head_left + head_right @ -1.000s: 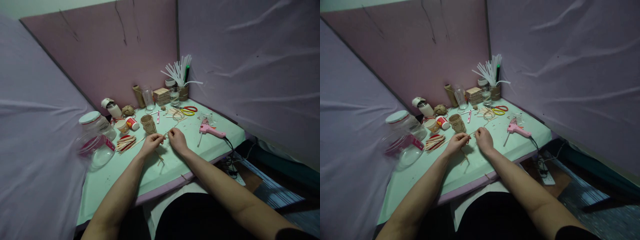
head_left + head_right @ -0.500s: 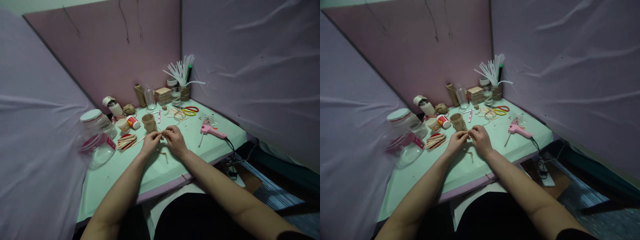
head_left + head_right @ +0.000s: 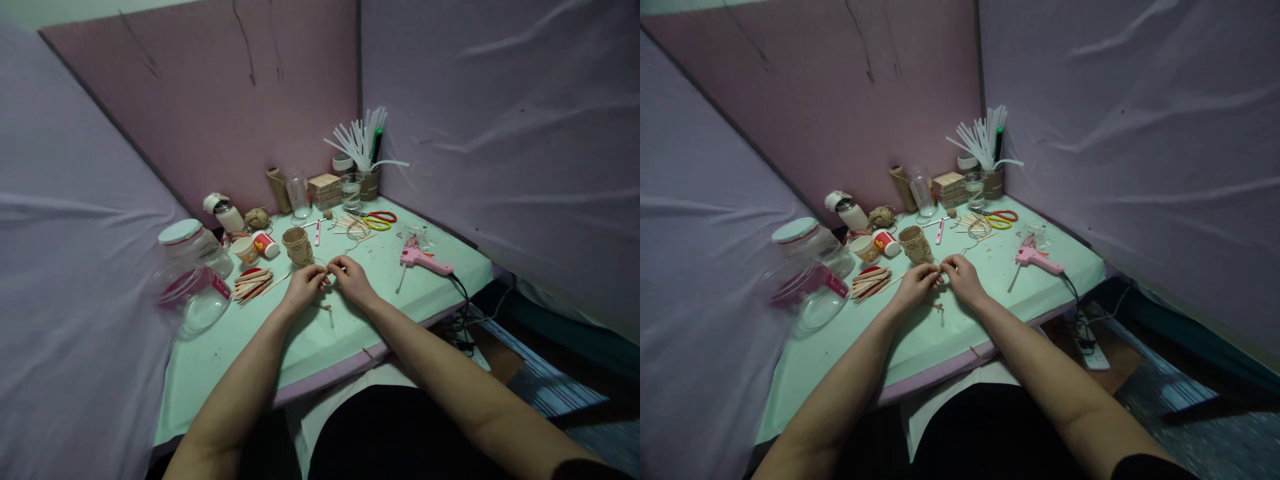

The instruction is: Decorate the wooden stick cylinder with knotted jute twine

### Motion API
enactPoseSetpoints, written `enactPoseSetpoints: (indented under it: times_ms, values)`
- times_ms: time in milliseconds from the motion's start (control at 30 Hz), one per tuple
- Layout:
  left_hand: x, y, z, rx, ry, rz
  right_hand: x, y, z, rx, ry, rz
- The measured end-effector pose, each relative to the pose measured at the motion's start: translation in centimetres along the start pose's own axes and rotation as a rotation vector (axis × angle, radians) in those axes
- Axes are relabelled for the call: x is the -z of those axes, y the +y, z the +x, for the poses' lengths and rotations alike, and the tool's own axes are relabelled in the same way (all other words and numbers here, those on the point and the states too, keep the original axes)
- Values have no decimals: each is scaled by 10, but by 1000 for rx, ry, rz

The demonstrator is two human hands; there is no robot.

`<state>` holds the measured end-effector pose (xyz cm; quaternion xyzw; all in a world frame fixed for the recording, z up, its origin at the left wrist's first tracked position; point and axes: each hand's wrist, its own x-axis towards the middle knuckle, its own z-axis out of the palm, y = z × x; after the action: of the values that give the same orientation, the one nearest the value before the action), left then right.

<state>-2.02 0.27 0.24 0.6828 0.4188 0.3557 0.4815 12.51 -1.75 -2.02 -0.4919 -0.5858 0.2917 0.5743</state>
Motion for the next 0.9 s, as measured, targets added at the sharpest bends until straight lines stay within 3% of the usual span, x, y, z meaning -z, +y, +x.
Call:
enactPoseSetpoints:
  times_ms: [267, 333, 533, 700, 900]
  values:
    - [3, 6, 0, 232, -274, -413, 1, -2, 2, -50, 43, 104]
    - [3, 6, 0, 270, -280, -469, 1, -3, 2, -51, 47, 117]
    - [-3, 2, 1, 294, -90, -570, -1, -4, 2, -3, 3, 139]
    - [-1, 11, 5, 308, 103, -742, -3, -8, -2, -44, 67, 125]
    - [3, 15, 6, 271, 219, -865, -13, -14, -20, -88, -178, -78]
